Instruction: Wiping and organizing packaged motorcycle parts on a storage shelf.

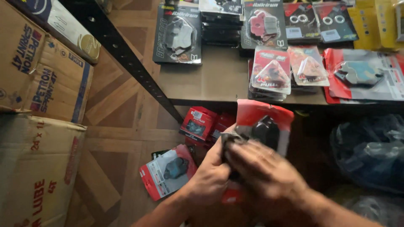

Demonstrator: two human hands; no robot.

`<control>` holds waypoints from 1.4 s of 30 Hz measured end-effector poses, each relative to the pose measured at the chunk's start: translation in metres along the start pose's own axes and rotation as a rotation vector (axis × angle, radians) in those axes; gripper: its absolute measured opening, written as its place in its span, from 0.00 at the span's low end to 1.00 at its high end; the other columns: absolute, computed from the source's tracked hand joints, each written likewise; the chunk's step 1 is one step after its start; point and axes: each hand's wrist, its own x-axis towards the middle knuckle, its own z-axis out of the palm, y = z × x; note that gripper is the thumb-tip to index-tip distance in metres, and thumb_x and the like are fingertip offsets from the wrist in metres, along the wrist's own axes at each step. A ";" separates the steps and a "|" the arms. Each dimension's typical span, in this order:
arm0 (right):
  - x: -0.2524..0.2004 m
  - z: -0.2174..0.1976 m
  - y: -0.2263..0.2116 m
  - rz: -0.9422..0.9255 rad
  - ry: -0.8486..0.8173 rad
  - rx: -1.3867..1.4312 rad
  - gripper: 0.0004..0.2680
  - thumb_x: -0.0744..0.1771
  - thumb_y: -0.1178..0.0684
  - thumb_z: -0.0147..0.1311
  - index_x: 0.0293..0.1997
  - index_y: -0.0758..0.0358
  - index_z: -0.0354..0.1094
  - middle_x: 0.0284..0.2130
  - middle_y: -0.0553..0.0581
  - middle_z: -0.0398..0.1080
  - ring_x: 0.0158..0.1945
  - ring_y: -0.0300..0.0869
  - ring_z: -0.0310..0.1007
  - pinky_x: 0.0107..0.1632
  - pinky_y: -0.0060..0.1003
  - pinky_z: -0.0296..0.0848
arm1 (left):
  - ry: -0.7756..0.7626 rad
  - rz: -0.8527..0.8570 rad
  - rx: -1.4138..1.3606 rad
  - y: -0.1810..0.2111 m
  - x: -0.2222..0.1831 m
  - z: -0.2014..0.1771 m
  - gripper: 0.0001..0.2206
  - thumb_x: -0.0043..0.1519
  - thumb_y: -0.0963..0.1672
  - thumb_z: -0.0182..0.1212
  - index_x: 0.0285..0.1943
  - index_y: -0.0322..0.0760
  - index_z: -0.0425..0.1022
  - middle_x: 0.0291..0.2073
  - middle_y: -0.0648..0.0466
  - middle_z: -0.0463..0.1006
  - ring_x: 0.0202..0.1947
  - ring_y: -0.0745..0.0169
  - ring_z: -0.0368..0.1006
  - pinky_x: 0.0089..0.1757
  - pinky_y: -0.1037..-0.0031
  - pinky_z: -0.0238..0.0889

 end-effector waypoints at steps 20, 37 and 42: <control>-0.002 -0.007 0.018 -0.193 -0.097 -0.031 0.20 0.64 0.54 0.52 0.63 0.70 0.68 0.59 0.68 0.71 0.65 0.55 0.71 0.69 0.54 0.65 | -0.047 0.049 -0.028 -0.001 -0.026 0.007 0.38 0.61 0.31 0.40 0.84 0.36 0.37 0.71 0.49 0.59 0.72 0.59 0.55 0.68 0.72 0.47; -0.006 -0.015 0.044 0.705 -0.130 0.632 0.07 0.66 0.49 0.59 0.38 0.62 0.75 0.22 0.53 0.76 0.25 0.34 0.71 0.29 0.33 0.74 | 0.026 -0.351 0.087 -0.042 -0.030 0.005 0.14 0.74 0.47 0.50 0.53 0.29 0.73 0.38 0.61 0.73 0.38 0.76 0.65 0.39 0.79 0.61; -0.049 -0.002 0.072 0.610 0.023 0.031 0.08 0.66 0.50 0.64 0.41 0.64 0.74 0.30 0.63 0.75 0.33 0.47 0.77 0.36 0.40 0.75 | 0.200 -0.258 0.177 -0.044 -0.031 -0.015 0.16 0.73 0.49 0.49 0.42 0.34 0.77 0.27 0.66 0.70 0.26 0.79 0.60 0.28 0.79 0.54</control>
